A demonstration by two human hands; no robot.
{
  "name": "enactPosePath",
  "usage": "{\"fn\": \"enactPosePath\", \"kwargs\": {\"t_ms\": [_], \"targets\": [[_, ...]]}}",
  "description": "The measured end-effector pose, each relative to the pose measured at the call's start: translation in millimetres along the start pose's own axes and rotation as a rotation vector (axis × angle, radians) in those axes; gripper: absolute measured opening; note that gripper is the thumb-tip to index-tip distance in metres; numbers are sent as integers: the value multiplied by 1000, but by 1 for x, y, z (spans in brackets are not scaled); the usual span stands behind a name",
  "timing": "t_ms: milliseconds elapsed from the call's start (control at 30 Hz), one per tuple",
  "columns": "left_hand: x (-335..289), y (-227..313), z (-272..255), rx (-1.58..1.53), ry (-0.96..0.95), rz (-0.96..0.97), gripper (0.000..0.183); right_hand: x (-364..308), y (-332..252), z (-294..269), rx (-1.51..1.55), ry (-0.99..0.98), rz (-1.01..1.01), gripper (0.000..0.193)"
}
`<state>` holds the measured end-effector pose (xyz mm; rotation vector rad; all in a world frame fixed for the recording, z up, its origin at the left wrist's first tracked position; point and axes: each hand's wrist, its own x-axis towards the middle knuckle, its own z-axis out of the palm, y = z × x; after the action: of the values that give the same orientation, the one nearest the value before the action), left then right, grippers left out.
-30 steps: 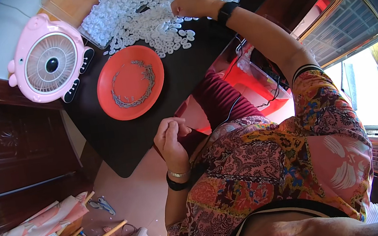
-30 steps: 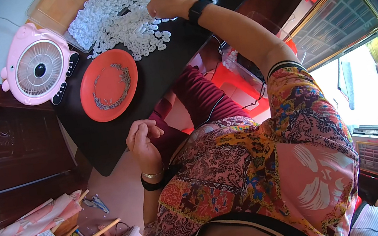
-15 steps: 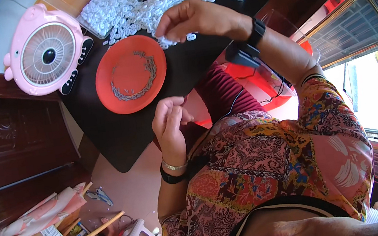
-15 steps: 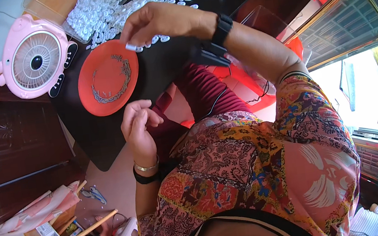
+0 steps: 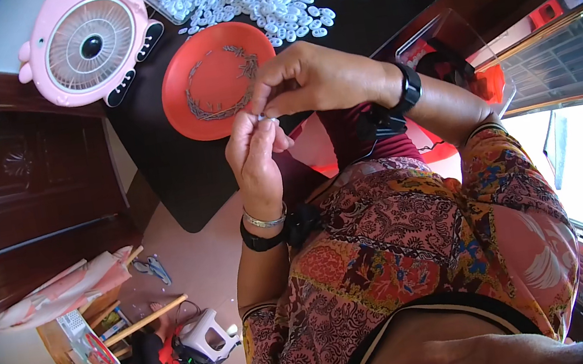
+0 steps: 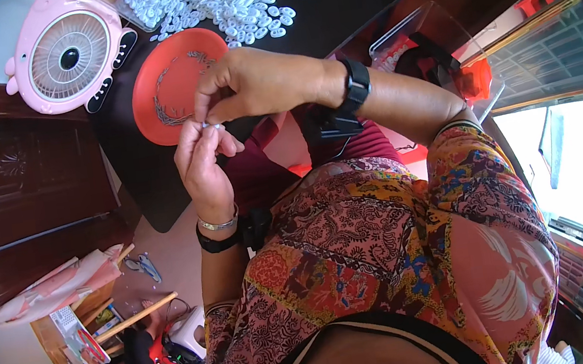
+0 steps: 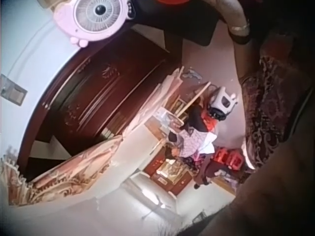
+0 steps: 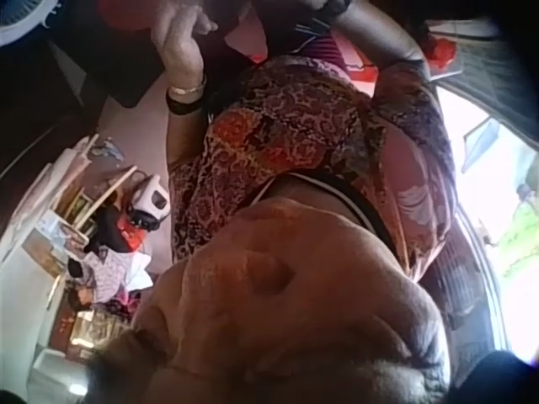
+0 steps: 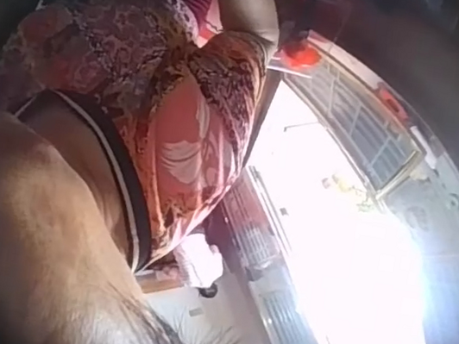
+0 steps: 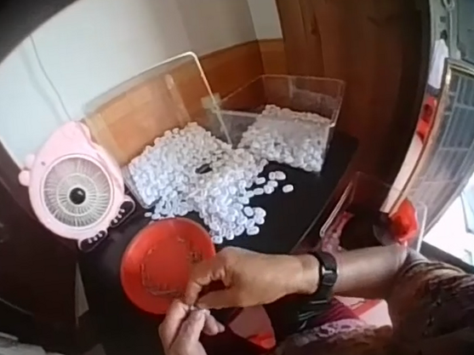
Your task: Assembling small white plastic components by inserting metal pins or screws by hand.
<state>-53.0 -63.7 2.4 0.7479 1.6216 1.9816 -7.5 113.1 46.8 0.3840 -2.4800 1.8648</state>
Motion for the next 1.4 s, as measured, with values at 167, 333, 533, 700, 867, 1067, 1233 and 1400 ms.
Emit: {"fn": "enactPosePath", "kwargs": {"t_ms": [167, 333, 533, 700, 867, 1067, 1233, 1400], "targets": [[-10, -4, -7, -43, -32, -93, 19, -5, 5, 10, 71, 6, 103, 9], [-16, -7, -13, -173, -56, -131, 18, -4, 7, 16, 105, -51, 68, 10], [-18, -6, -24, -164, 70, -78, 16, 23, -5, 3, -211, -99, -21, 12], [-15, -14, -35, -117, 226, -14, 17, 83, 19, -11, -658, -64, -150, 14], [-17, -17, -32, -179, 218, -16, 16, 120, 39, -9, -955, -253, -207, 15], [-20, -22, -23, -245, 212, -14, 14, 116, 45, -1, -942, -315, -341, 9], [-21, -24, -20, -211, 213, -23, 15, 112, 41, 8, -1195, -408, -290, 11], [-21, -24, -16, -201, 216, -13, 14, 103, 37, 11, -1252, -451, -414, 14]]}}
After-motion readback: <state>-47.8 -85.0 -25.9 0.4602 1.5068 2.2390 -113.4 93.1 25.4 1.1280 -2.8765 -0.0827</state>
